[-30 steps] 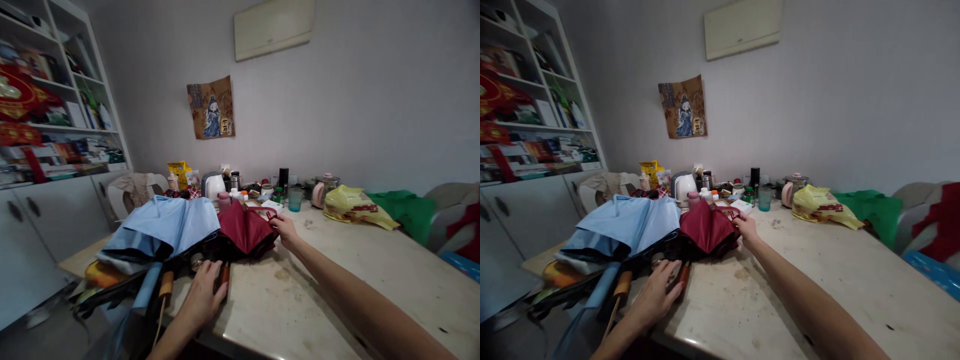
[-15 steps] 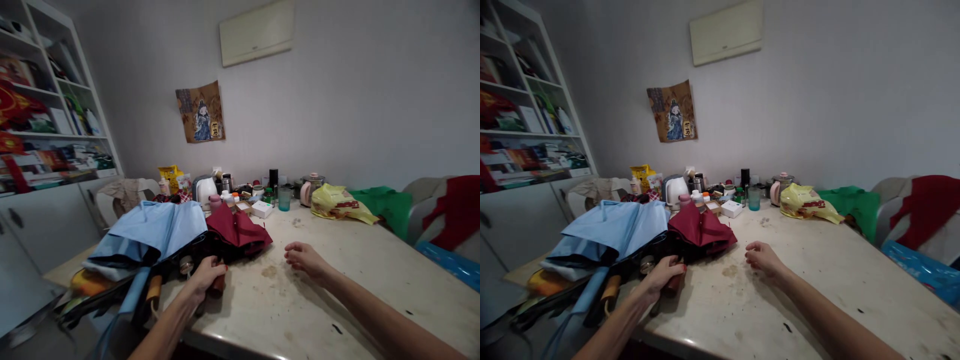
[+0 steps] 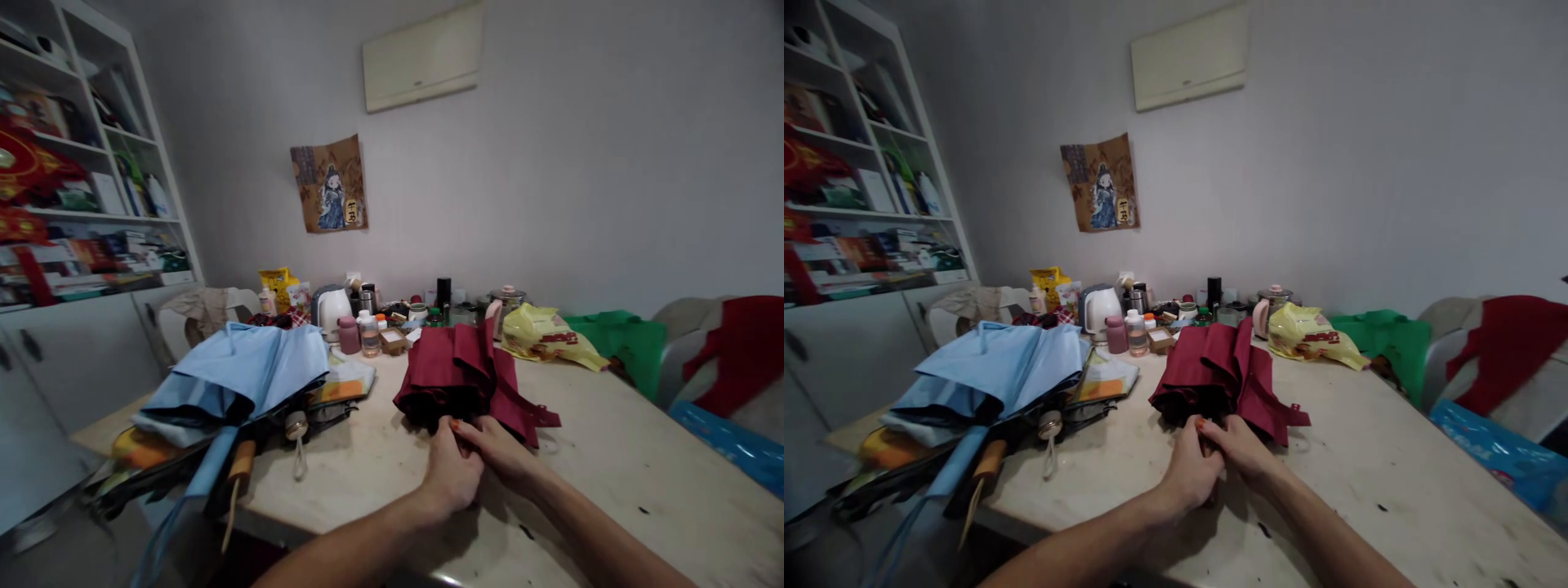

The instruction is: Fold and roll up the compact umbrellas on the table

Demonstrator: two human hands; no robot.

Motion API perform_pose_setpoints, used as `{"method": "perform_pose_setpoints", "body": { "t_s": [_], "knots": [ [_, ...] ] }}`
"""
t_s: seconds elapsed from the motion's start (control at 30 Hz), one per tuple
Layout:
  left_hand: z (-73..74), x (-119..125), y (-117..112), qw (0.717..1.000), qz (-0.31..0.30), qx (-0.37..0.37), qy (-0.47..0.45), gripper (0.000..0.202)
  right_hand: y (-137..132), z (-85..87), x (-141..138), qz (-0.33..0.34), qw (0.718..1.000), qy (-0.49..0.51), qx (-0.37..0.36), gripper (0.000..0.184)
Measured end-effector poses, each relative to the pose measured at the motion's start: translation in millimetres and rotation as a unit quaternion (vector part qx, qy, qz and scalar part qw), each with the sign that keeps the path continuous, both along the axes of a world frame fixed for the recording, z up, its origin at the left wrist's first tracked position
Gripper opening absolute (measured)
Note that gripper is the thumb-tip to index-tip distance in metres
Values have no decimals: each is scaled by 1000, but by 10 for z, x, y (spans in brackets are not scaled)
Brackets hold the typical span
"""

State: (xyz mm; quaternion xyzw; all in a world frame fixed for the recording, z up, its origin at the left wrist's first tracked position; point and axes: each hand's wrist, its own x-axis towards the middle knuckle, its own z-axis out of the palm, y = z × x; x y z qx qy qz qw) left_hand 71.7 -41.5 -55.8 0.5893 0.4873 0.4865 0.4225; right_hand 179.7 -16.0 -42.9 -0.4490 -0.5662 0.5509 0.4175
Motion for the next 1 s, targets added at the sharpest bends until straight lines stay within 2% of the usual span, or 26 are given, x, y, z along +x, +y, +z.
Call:
{"method": "perform_pose_setpoints", "body": {
  "t_s": [0.07,0.1,0.2,0.23,0.33,0.43,0.47,0.53,0.63,0.7,0.8,0.83,0.9,1.0],
  "knots": [
    [-28,77,84,999,-12,17,49,30,52,-63,17,-78,995,61,-19,33],
    [-16,78,135,997,-38,15,69,31,84,-85,32,-101,990,90,-42,29],
    [106,-41,342,973,-159,-16,167,25,179,-130,96,-117,976,139,-122,16],
    [158,-101,425,962,-178,-7,209,22,203,-141,117,-114,973,145,-139,12],
    [244,-268,667,962,-110,89,232,20,223,-146,154,-111,970,150,-158,10],
    [153,-370,822,960,-24,124,251,20,163,-84,158,-106,974,155,-126,18],
    [95,-391,848,957,-19,117,266,19,134,-52,155,-103,980,138,-104,21],
    [-21,-418,873,953,-49,96,282,15,81,11,145,-104,990,80,-51,25],
    [-101,-427,861,975,-84,56,199,13,48,46,125,-101,994,27,-18,27],
    [-80,-418,828,992,-80,15,98,15,52,22,112,-87,994,48,-50,29],
    [-8,-394,756,994,-96,-48,-10,23,50,-31,97,-78,993,41,-76,30],
    [11,-387,732,992,-105,-67,-23,25,43,-38,96,-85,995,15,-54,29],
    [36,-374,695,989,-114,-87,-43,30,29,-28,110,-119,991,-55,37,27],
    [74,-365,670,985,-125,-60,-101,33,39,22,187,-209,947,-160,183,25]
  ]
}}
